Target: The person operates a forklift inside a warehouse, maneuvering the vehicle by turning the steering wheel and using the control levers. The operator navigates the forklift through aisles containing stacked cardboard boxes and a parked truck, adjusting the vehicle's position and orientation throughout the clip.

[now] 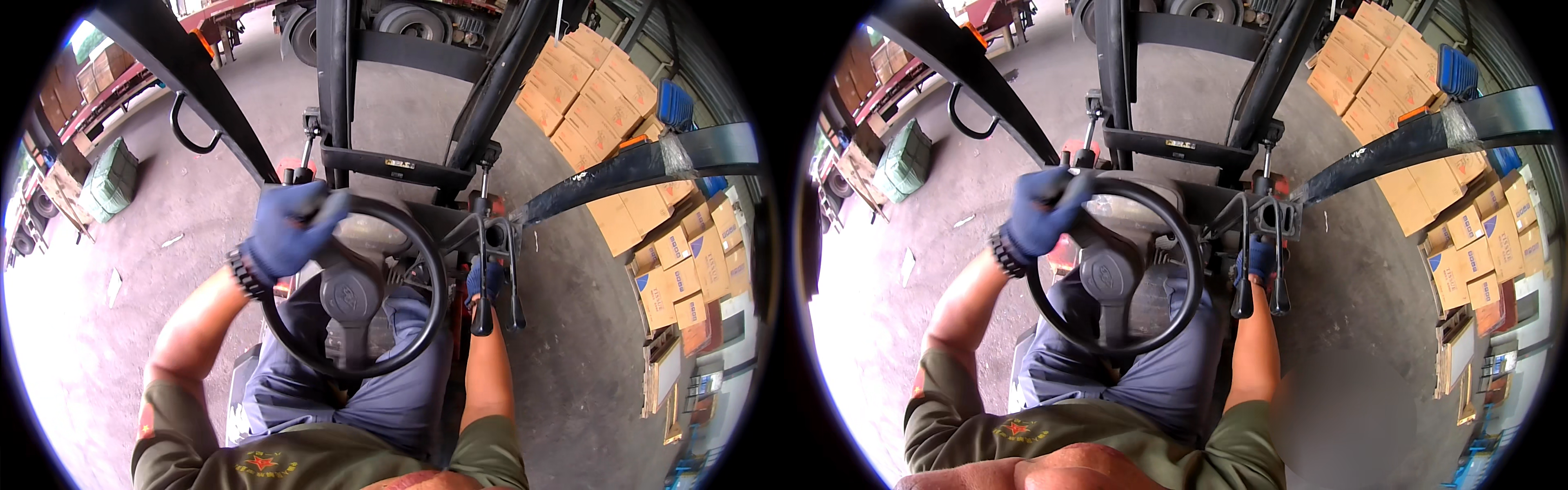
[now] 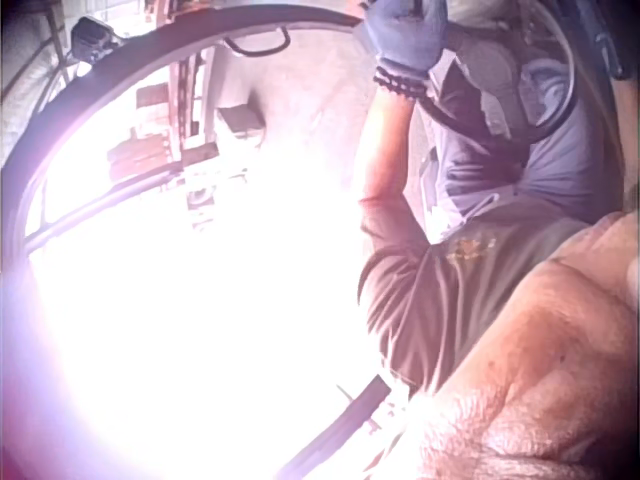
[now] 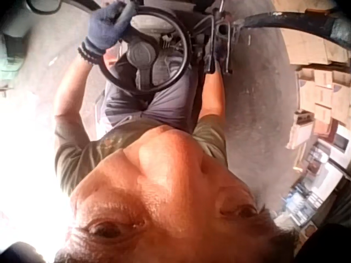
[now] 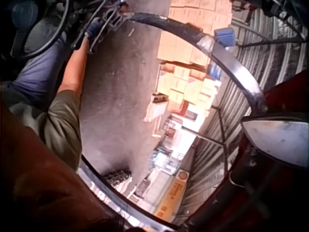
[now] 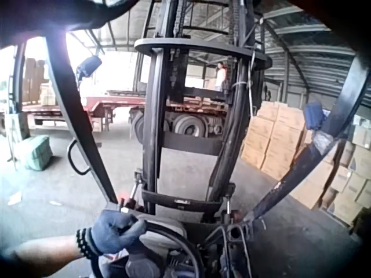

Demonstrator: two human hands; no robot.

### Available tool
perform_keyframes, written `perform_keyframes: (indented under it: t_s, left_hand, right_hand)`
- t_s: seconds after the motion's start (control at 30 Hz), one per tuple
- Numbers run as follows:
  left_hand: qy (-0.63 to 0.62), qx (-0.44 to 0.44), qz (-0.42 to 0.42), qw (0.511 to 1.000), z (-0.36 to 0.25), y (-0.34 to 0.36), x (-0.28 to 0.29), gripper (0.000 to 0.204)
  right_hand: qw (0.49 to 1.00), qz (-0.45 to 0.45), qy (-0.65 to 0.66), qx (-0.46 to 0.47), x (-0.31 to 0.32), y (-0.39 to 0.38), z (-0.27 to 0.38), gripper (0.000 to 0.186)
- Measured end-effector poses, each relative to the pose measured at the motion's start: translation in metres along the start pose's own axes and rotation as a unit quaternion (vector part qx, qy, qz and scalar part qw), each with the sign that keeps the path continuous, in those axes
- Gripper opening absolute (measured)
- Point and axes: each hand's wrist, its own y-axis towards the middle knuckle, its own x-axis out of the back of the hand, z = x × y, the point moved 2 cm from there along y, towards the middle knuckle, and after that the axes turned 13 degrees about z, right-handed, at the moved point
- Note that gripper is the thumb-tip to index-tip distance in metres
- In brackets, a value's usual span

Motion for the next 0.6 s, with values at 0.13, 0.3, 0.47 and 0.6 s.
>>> perform_keyframes:
  t_s: [0.13,0.3,0.47,0.6]
  left_hand:
    - [0.084,-0.132,0.091,0.983,-0.045,0.048,-0.082,0.038]
    - [0.140,-0.257,0.201,0.935,-0.069,-0.036,-0.176,0.040]
    - [0.003,-0.308,0.284,0.908,-0.045,-0.154,-0.165,0.017]
    - [0.034,-0.226,0.265,0.937,-0.033,-0.177,-0.084,0.023]
  right_hand:
    - [0.971,-0.007,-0.237,0.029,0.002,0.017,0.076,0.035]
    - [0.958,-0.003,-0.277,0.067,0.054,-0.029,0.152,0.036]
    - [0.956,-0.024,-0.286,0.057,0.102,-0.050,0.153,0.039]
    - [0.955,-0.030,-0.290,0.052,0.106,-0.045,0.161,0.041]
